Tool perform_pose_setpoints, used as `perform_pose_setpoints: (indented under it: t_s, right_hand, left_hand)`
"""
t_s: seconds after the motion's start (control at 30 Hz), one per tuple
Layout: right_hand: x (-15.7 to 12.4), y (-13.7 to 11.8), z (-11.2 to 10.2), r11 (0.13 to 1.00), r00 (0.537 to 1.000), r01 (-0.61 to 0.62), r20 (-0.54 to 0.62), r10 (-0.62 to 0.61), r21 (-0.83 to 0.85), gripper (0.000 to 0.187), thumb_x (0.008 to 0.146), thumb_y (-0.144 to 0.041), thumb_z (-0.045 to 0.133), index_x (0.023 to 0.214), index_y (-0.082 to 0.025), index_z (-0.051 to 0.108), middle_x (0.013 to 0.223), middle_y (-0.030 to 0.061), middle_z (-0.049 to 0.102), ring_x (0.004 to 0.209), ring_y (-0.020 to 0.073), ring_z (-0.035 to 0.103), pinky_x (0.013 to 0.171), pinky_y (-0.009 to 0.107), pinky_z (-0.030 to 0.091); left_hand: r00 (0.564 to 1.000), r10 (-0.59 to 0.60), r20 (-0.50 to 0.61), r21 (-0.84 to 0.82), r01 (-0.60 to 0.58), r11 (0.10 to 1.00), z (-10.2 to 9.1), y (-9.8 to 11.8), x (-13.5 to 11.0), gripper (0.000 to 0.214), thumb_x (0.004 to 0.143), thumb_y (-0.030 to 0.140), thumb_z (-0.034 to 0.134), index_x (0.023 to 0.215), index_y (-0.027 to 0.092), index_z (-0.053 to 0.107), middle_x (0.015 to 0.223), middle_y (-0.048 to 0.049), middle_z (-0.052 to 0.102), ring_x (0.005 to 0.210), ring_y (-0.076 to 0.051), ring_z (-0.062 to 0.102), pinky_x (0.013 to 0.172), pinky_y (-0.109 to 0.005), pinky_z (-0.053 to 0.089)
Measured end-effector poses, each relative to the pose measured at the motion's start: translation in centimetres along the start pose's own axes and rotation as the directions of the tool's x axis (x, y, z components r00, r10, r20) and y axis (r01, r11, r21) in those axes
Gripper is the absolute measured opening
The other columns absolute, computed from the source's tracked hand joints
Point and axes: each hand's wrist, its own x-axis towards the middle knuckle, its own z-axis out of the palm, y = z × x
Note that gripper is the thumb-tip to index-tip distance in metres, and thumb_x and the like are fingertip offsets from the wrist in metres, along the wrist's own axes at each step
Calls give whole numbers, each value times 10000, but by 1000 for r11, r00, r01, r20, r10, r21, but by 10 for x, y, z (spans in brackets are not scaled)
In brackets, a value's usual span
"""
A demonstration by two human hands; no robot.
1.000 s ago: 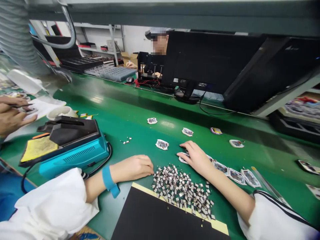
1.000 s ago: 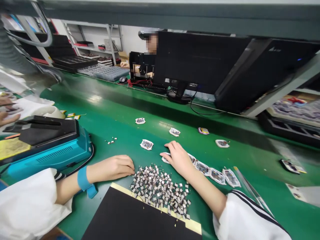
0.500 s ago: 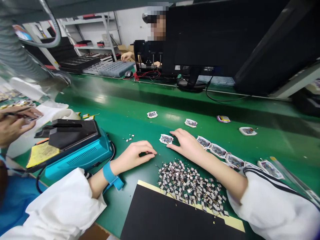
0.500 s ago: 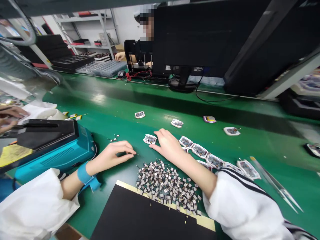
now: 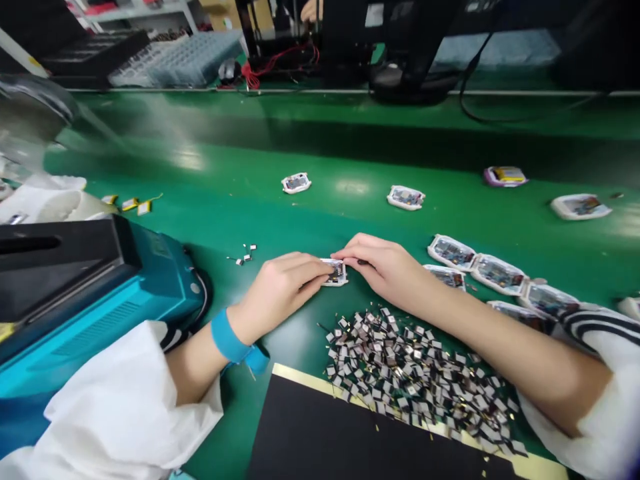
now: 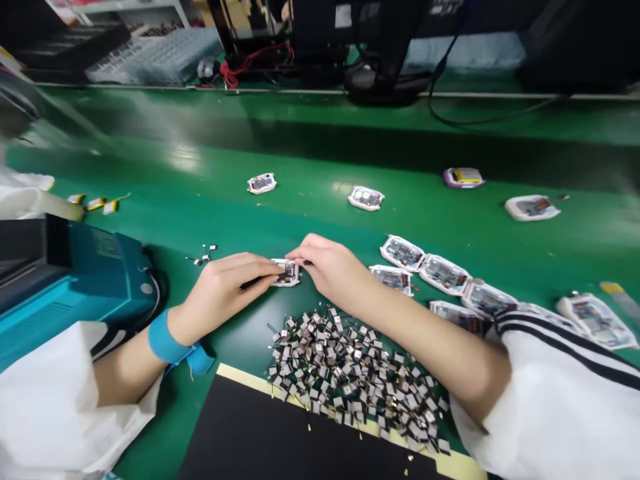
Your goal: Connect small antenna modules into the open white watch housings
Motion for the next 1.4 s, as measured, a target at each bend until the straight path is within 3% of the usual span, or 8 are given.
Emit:
perform_pose_setpoints:
  t_s: [0.17,0.63,1.4]
  right_hand:
    - [-7,-2,-3,999,995,-11,99,15,-43,463,740,-393,569,1128,-150,497,992,72,494,873,171,510,752,301,452]
    - [-6,-1,0,1000,1000,-1,11,1,-20,347,720,-319,584,1022,-149,563,943,55,513,843,159,508,701,277,422]
    - [-7,-3,-2,999,999,-16,41,18,-44,282,731,-312,571,972,-167,556,961,59,508,837,170,501,681,297,421]
  left_hand:
    - [998,57,13,126,-59,990,0,3,0,131,796,136,505,900,122,584,901,-38,631,820,-121,572,746,-236,490]
    - [991,68,112,284,-98,954,-5,12,2,162,812,149,467,917,135,590,912,-48,607,799,-142,564,700,-251,488]
    - [984,-165,73,264,140,954,-4,22,8,152,833,274,459,785,210,588,772,12,598,689,-102,573,595,-231,470]
